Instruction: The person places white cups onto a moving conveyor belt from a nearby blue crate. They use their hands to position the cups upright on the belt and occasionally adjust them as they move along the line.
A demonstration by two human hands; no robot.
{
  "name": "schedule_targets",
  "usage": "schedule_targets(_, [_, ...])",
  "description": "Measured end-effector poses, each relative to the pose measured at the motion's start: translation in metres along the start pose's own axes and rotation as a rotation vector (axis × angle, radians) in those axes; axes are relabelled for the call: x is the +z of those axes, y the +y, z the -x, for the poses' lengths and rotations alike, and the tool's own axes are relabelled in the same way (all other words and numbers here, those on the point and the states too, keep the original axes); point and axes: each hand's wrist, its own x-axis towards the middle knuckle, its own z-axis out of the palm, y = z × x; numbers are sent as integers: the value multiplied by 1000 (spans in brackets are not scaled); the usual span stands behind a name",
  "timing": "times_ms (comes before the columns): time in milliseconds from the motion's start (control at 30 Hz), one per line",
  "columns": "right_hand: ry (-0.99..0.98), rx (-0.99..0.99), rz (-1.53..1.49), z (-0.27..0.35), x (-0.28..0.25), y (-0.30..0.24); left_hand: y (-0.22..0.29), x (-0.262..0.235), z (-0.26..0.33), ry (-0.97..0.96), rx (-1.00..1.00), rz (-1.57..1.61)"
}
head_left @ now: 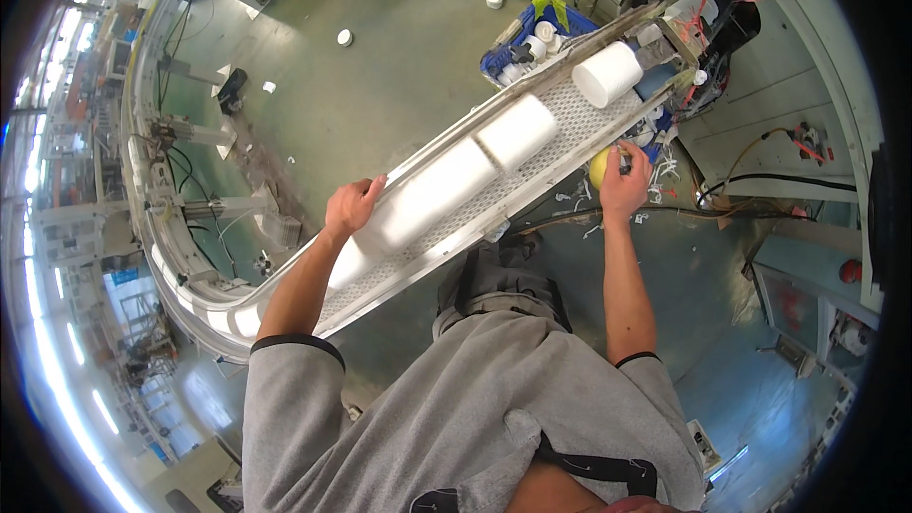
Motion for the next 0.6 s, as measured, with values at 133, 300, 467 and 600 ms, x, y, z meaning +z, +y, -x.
schedule_targets(133, [-12,0,14,-1,0,0,-3,2,0,16,7,-7])
schedule_targets(300, [-4,2,-3,1,2,2,-1,0,1,0,-1,-3])
schedule_targets(467, [-9,2,-6,1,3,1,-2,-1,-1,-24,2,10])
schedule_targets(600, [-10,-4,-11,1,5,3,-3,0,0,-9,10,35])
